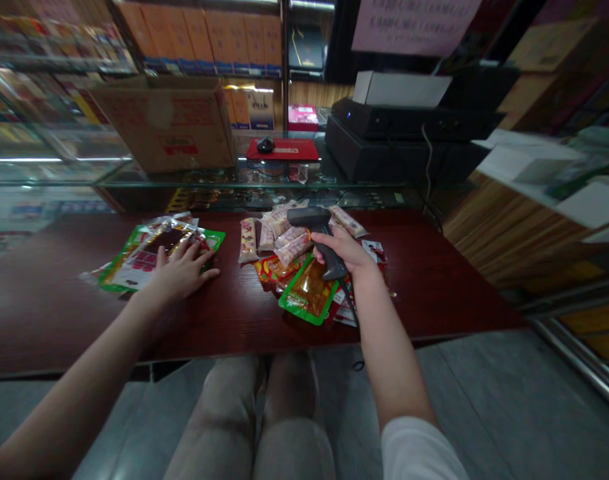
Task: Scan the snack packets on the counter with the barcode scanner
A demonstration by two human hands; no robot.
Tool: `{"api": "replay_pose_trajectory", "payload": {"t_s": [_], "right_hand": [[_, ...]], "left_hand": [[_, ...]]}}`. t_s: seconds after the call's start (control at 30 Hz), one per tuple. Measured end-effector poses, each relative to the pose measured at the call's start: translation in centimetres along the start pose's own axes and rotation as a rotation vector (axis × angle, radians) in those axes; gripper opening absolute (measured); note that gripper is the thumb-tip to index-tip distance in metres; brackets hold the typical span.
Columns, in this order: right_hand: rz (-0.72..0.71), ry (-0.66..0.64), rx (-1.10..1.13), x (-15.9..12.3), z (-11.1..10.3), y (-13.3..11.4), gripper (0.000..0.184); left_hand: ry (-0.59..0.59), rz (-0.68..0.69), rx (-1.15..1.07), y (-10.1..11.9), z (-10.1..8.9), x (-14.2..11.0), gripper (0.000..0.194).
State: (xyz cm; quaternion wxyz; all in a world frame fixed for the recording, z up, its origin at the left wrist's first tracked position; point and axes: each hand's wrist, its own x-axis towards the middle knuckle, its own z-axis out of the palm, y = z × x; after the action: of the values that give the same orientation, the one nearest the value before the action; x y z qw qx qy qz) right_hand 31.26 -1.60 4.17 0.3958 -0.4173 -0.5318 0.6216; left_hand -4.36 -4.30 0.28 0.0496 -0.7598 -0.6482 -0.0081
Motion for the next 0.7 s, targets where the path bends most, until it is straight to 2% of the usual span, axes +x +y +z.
{"api": "replay_pose_trajectory", "payload": {"t_s": [0.1, 0.2, 0.27, 0.37, 0.43, 0.5, 0.57, 0.63, 0.7], "right_hand": [[-0.015, -0.008, 0.022, 0.0, 0.0, 0.0, 0.048], [-0.035, -0.019, 0.039, 0.0, 0.0, -0.2, 0.045], [-0.031, -0.021, 0.037, 0.0, 0.1, -0.3, 0.044], [-0.016, -0.012, 0.022, -0.1, 0.0, -0.3, 0.044], [-0.015, -0.007, 0.019, -0.1, -0.1, -0.3, 0.044], [-0.012, -0.008, 0.021, 0.0, -0.2, -0.2, 0.045], [0.002, -0.009, 0.017, 0.1, -0.4, -0.1, 0.045], [0.014, -0.001, 0.011, 0.2, -0.6, 0.1, 0.045], [0.015, 0.011, 0.011, 0.2, -0.9, 0.2, 0.045]], "left_hand": [[-0.042, -0.025, 0.011, -1.2, 0.8, 0.1, 0.056], [0.012, -0.015, 0.009, -2.1, 0.7, -0.2, 0.052], [0.089, -0.023, 0.032, -1.5, 0.2, -0.4, 0.048], [0.253, -0.01, 0.041, 1.3, -0.8, -0.3, 0.04], [0.289, 0.059, -0.037, 4.1, -1.5, 0.1, 0.037], [0.239, 0.14, -0.132, 7.0, -2.2, 0.8, 0.039], [0.126, 0.207, -0.193, 9.3, -2.5, 1.7, 0.046], [0.018, 0.234, -0.221, 10.8, -2.5, 2.6, 0.053], [-0.031, 0.25, -0.245, 11.3, -2.1, 3.4, 0.053]]}}
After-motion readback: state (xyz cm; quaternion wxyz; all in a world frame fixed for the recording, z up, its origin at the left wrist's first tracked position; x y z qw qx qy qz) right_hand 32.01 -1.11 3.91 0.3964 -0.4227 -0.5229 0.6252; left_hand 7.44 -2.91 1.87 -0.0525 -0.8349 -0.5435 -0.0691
